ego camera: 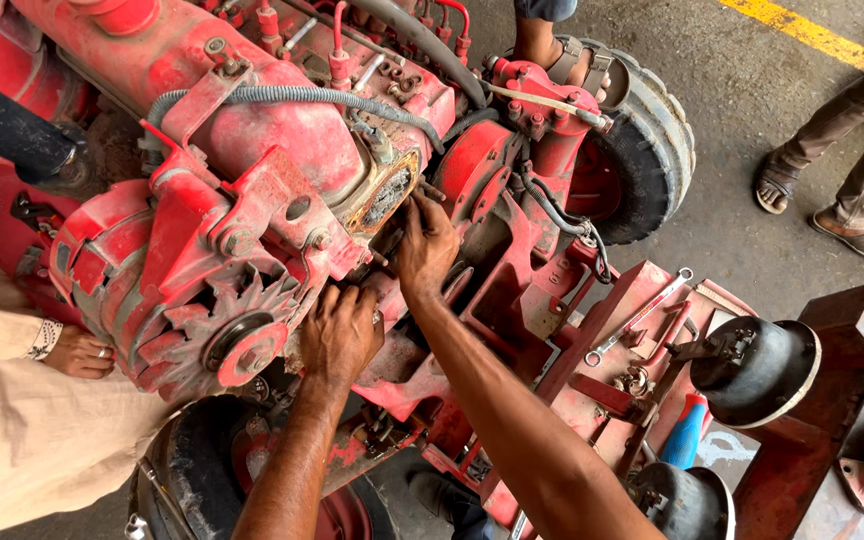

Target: The person works on a tractor engine, cleaning parts with a cloth and using a tool to work on the internal components.

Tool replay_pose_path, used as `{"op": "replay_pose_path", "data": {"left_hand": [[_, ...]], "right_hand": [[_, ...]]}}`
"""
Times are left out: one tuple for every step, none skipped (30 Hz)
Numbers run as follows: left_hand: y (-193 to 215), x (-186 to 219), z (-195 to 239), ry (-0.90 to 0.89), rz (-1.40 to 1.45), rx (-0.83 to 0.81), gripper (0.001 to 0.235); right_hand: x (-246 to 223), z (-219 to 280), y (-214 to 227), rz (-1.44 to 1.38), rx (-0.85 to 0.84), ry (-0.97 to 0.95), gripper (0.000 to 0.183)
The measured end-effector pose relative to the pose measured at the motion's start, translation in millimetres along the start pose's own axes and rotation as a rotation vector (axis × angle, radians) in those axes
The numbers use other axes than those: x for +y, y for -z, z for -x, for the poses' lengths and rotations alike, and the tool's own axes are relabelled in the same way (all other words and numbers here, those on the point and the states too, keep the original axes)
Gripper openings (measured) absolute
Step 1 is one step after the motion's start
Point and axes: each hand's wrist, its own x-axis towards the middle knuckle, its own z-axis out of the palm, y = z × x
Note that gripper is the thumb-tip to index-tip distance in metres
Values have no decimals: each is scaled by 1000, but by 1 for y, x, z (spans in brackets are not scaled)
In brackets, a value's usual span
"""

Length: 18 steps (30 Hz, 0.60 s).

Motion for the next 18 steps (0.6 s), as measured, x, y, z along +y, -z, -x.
{"op": "replay_pose_path", "data": {"left_hand": [[-1,-1,-1,-3,-1,1,31],[-1,-1,-1,-5,-10,1,31],[-1,-1,0,-8,-19,0,30],[0,-1,0,-7,-21,2,30],[1,1,0,-12,-25,18,32],[1,0,-1,-18,-31,35,35],[2,-1,-2,-18,-35,38,35],[2,-1,-1,-22,-3,70,33],[2,-1,0,-26,30,101,31],[2,0,1,-25,22,101,31],[2,1,2,-21,7,102,28],[2,1,0,-19,-6,105,25],[3,-3,-2,-20,-11,107,25],[1,-3,-1,-14,1,95,25],[0,-2,1,-8,14,83,25],[-1,-2,2,-6,20,78,25],[0,-3,3,-7,34,72,30],[2,-4,2,-13,46,70,34]], "right_hand": [[1,-2,-2,-63,16,7,21],[2,-2,-2,-65,15,5,21],[4,-3,1,-4,22,-75,21],[6,-5,2,56,28,-151,21],[7,-4,2,53,27,-150,21],[8,-4,0,83,26,-142,21],[10,-4,-2,113,25,-133,21],[12,-3,-5,111,20,-134,21],[14,-2,-7,2,51,-133,21],[14,-1,-11,-111,85,-134,21],[13,1,-11,-118,82,-137,21],[11,0,-5,-153,114,-184,21],[7,0,-4,-188,146,-231,21],[4,0,-4,-183,141,-233,21],[1,-3,-6,-216,122,-123,21],[-2,-6,-6,-247,104,-13,21],[-4,-6,-5,-240,103,-15,21],[-7,-8,-6,-154,74,-49,22]]}}
